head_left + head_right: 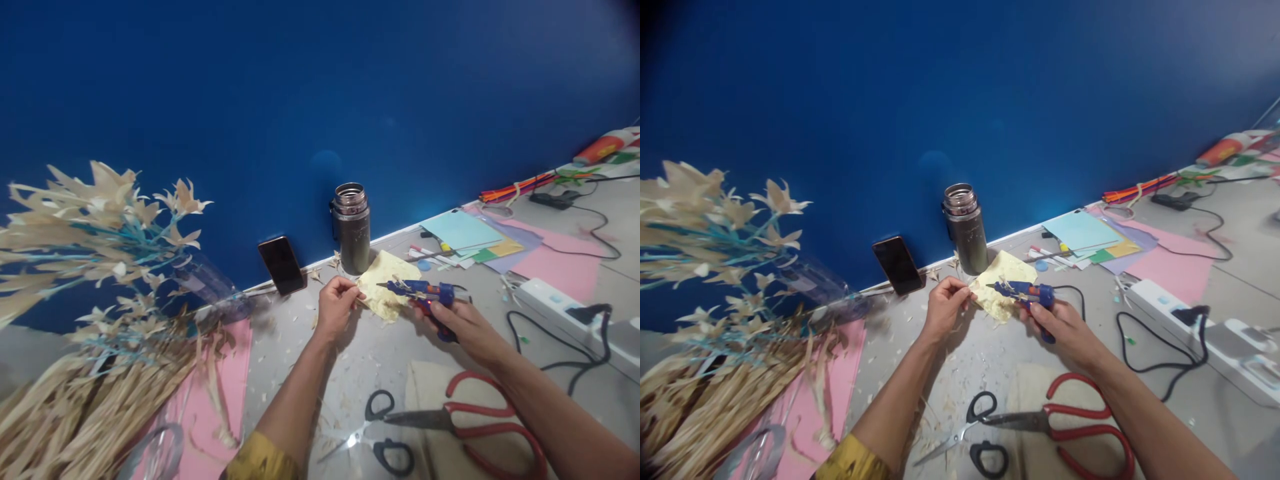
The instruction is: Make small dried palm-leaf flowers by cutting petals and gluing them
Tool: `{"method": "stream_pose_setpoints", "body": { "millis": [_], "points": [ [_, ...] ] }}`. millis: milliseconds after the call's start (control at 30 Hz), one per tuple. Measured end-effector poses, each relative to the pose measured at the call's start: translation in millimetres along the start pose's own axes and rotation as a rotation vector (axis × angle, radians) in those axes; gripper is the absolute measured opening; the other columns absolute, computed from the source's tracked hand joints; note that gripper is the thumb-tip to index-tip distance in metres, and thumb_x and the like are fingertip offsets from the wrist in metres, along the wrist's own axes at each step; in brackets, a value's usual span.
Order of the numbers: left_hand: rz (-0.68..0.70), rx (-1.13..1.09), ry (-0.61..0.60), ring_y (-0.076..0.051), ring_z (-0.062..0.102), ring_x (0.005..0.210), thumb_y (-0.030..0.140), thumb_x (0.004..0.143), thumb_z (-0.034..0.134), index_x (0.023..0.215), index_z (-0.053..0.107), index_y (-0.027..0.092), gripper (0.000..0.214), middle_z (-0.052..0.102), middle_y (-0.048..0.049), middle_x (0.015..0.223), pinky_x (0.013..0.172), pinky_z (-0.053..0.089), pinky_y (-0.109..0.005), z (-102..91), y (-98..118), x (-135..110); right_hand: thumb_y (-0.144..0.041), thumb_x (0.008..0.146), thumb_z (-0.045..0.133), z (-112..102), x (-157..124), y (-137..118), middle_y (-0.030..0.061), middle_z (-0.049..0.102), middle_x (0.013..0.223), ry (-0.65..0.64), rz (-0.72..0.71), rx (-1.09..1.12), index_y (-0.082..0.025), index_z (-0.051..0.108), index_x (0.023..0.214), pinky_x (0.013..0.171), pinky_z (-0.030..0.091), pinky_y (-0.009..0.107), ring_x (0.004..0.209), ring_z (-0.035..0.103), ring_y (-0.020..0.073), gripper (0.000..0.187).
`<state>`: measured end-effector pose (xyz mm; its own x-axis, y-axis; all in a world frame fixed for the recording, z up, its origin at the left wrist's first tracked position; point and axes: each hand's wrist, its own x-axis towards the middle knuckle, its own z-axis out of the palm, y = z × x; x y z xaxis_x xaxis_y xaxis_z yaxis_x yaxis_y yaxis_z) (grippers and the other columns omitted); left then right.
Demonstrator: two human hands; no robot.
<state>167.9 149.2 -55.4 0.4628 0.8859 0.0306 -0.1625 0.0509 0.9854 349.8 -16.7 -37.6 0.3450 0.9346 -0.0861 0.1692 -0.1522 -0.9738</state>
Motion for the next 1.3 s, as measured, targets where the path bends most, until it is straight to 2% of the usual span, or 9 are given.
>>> {"method": "stream_pose_setpoints", "body": {
  "millis": [133,333,567,833,1100,1300],
  "points": [
    [-0.012,-0.019,-0.029,-0.008,0.045,0.043,0.026,0.074,0.072,0.076,0.062,0.017,0.014,0.064,-0.0009,0.054,0.045,0.031,-0.020,2.8,1,-4,-0.072,0.089,0.048,5,-2,3,0.0042,0.061,0.067,-0.040,-0.071,-0.059,-0.015,0.072,0.085,0.050,0.040,0.027,0.057,0.050,0.0153,0.061],
    [-0.023,-0.025,-0.047,-0.009,0.052,0.050,0.026,0.073,0.074,0.077,0.064,0.016,0.015,0.060,0.0010,0.055,0.047,0.033,-0.019,6.5,1,-9,-0.064,0.094,0.044,5,0,5,0.0060,0.068,0.077,-0.010,-0.163,-0.191,-0.017,0.070,0.081,0.061,0.047,0.028,0.067,0.058,0.0187,0.056],
    [-0.039,-0.036,-0.048,-0.008,0.046,0.046,0.027,0.074,0.074,0.076,0.063,0.016,0.015,0.058,0.0024,0.052,0.046,0.031,-0.019,7.5,4,-11,-0.059,0.095,0.044,6,0,7,0.0070,0.072,0.080,0.045,-0.189,-0.216,-0.017,0.071,0.082,0.067,0.051,0.030,0.073,0.063,0.0211,0.051],
    [-0.098,-0.158,-0.056,-0.006,0.043,0.044,0.032,0.072,0.079,0.076,0.059,0.017,0.025,0.056,0.0034,0.051,0.044,0.027,-0.018,7.0,0,-10,-0.056,0.095,0.044,6,0,5,0.0069,0.073,0.081,0.008,-0.228,-0.212,-0.017,0.072,0.083,0.069,0.053,0.030,0.074,0.065,0.0214,0.049],
    [-0.123,-0.217,-0.030,-0.005,0.040,0.041,0.034,0.070,0.080,0.076,0.058,0.017,0.029,0.055,0.0045,0.050,0.043,0.023,-0.018,8.5,2,-12,-0.055,0.094,0.046,8,-4,9,0.0092,0.077,0.089,0.085,-0.222,-0.255,-0.017,0.076,0.091,0.079,0.056,0.036,0.082,0.069,0.0258,0.048],
    [-0.155,-0.290,-0.072,-0.004,0.036,0.040,0.034,0.069,0.081,0.075,0.056,0.017,0.031,0.051,0.0063,0.046,0.041,0.020,-0.017,11.4,2,-14,-0.050,0.093,0.056,15,-1,21,0.0086,0.075,0.091,0.038,-0.295,-0.226,-0.019,0.070,0.107,0.076,0.056,0.035,0.083,0.069,0.0248,0.037]
  ]
}}
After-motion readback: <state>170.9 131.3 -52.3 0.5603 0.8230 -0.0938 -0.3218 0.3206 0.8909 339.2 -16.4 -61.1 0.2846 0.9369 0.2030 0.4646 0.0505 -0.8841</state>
